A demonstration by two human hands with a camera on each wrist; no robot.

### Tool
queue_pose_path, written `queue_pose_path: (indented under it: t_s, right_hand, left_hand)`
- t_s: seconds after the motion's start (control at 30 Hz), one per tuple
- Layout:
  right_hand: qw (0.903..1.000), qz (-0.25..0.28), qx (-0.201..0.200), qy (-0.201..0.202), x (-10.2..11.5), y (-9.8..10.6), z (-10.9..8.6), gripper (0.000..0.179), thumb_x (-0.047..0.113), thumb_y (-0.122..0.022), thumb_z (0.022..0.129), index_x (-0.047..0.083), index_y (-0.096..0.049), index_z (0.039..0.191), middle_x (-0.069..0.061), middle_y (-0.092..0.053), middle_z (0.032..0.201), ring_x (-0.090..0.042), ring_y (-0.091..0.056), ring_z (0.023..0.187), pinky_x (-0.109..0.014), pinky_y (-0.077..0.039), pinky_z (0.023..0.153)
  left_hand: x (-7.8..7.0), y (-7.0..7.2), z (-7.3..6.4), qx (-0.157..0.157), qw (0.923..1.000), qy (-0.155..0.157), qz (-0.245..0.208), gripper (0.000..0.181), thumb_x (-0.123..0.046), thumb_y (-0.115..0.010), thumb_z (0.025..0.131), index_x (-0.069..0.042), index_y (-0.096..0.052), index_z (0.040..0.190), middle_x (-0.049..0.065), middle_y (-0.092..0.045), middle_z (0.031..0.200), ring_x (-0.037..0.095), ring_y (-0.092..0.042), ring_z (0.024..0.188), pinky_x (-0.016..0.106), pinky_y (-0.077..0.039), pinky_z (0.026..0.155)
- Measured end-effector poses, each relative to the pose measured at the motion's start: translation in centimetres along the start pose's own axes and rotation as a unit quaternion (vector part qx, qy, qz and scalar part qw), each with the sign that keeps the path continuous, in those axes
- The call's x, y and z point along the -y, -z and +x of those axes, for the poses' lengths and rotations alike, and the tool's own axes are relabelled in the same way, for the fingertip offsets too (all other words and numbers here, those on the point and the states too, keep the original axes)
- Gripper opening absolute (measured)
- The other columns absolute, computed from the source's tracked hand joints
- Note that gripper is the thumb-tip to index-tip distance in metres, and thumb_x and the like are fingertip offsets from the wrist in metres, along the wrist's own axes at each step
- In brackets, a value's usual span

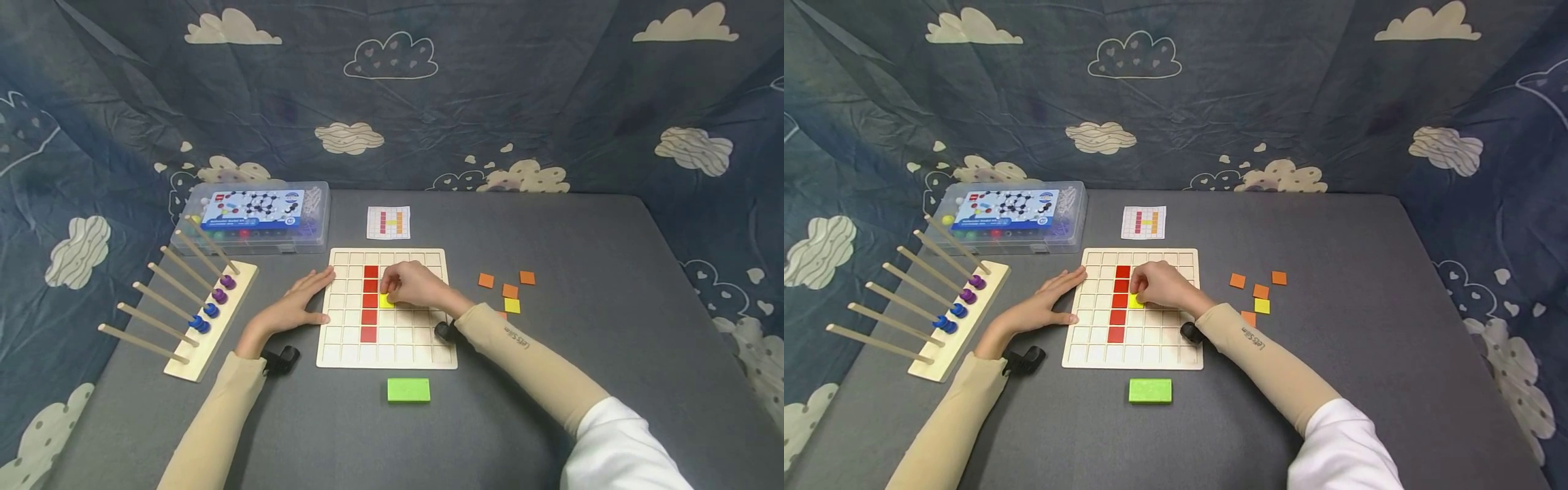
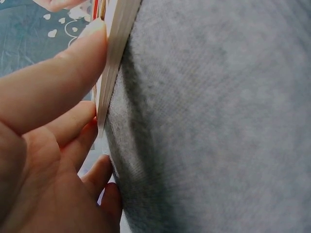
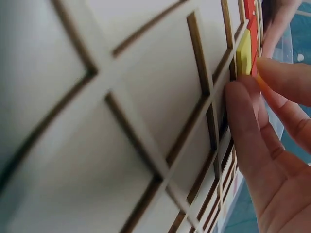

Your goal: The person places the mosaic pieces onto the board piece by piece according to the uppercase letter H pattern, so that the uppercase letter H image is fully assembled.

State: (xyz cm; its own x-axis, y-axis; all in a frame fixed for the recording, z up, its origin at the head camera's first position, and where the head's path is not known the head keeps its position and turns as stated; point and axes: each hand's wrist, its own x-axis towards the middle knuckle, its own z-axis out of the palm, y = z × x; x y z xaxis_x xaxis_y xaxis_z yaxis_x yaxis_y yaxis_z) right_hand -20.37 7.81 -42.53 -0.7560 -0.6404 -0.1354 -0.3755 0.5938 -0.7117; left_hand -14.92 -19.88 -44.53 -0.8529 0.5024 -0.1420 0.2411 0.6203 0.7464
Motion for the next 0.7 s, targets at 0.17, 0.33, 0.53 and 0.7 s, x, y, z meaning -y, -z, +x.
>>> queue_pose_path:
  t_s: [0.17, 0.33, 0.53, 0.7]
  right_hand:
    - [0.9931, 0.117, 0.003, -0.009, -1.1, 0.8, -1.0, 0.010, -0.005, -0.066, 0.079, 0.001, -0.067, 0.086, -0.005, -0.063, 0.075, -0.015, -0.057, 0.066, -0.027, -0.048, 0.062]
    - [0.9727, 0.229, 0.015, -0.032, -3.2, 2.5, -3.1, 0.013, -0.002, -0.064, 0.086, -0.007, -0.064, 0.098, -0.013, -0.062, 0.080, -0.023, -0.057, 0.065, -0.032, -0.049, 0.058]
    - [0.9628, 0.261, 0.000, -0.068, -6.4, 5.2, -6.8, 0.025, 0.004, -0.065, 0.089, -0.009, -0.061, 0.109, -0.022, -0.063, 0.093, -0.024, -0.061, 0.076, -0.037, -0.053, 0.071]
    - [0.9572, 0.266, -0.035, -0.109, -9.3, 7.1, -10.2, 0.031, 0.011, -0.066, 0.090, -0.009, -0.059, 0.113, -0.024, -0.062, 0.102, -0.021, -0.063, 0.084, -0.037, -0.054, 0.076]
  left_hand:
    - [0.0, 0.0, 0.0, -0.001, 1.0000, -0.008, 0.000, 0.083, -0.018, -0.072, 0.085, 0.003, -0.023, 0.149, 0.021, -0.015, 0.156, 0.043, -0.002, 0.142, 0.064, -0.001, 0.107]
    - [-0.1, 0.0, -0.1, 0.001, 1.0000, -0.006, -0.004, 0.083, -0.017, -0.071, 0.085, 0.003, -0.023, 0.150, 0.020, -0.014, 0.156, 0.042, -0.001, 0.142, 0.064, -0.001, 0.107]
    - [-0.1, 0.0, -0.1, 0.004, 0.9999, -0.006, -0.007, 0.083, -0.018, -0.071, 0.086, 0.002, -0.022, 0.150, 0.020, -0.013, 0.157, 0.043, 0.000, 0.142, 0.064, -0.002, 0.107]
    - [-0.2, 0.0, 0.0, 0.008, 0.9999, -0.004, -0.011, 0.083, -0.017, -0.070, 0.086, 0.001, -0.021, 0.151, 0.018, -0.012, 0.157, 0.041, 0.001, 0.142, 0.063, -0.001, 0.108]
